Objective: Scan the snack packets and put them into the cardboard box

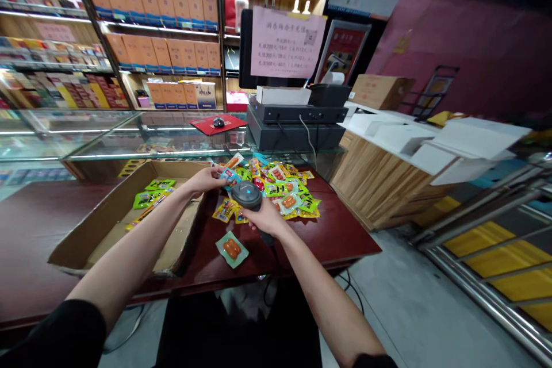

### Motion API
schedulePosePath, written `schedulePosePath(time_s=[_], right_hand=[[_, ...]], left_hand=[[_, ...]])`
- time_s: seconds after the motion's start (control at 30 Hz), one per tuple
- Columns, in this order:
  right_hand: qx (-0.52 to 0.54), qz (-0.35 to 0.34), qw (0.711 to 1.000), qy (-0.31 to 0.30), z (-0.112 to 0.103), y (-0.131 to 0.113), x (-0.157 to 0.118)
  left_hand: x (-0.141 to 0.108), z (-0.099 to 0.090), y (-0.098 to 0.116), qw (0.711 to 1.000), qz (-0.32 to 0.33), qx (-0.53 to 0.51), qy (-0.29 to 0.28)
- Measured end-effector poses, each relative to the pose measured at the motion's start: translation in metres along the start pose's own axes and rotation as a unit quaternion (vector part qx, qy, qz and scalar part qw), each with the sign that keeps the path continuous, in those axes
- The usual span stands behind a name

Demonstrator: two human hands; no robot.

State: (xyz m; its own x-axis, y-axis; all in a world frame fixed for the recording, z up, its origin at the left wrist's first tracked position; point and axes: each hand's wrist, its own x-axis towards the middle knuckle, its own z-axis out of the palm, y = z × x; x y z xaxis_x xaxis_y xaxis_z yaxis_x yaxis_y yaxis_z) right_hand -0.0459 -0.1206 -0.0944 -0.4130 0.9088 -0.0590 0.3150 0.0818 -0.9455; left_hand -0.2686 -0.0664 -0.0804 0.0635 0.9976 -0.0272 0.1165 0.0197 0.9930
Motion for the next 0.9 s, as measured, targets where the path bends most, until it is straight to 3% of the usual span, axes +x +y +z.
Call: schedulePosePath(time_s=[0.2, 0.37, 0.47, 0.6, 0.9], right_hand=[[0.011, -0.001, 1.000, -0.001, 0.000, -0.003, 0.002], [0.011, 0.005, 1.000, 0.009, 0.000, 0.003, 0.005], [-0.005, 0.004, 1.000, 0.011, -0.001, 0.005, 0.005], [-0.010, 0.009, 1.000, 0.011, 0.000, 0.004, 0.003], [-0.047, -0.019, 0.998, 0.022, -0.004, 0.011, 0.006]], left_hand=[[-0.002, 0.002, 0.000, 0.999, -0.041, -0.014, -0.004], [-0.003, 0.003, -0.001, 0.999, -0.011, 0.026, -0.032], [-0.004, 0.003, -0.001, 0.999, -0.021, 0.030, -0.017], [-0.005, 0.001, 0.000, 0.995, -0.035, 0.090, -0.031], [0.000, -0.006, -0.006, 0.980, 0.009, 0.197, -0.041]])
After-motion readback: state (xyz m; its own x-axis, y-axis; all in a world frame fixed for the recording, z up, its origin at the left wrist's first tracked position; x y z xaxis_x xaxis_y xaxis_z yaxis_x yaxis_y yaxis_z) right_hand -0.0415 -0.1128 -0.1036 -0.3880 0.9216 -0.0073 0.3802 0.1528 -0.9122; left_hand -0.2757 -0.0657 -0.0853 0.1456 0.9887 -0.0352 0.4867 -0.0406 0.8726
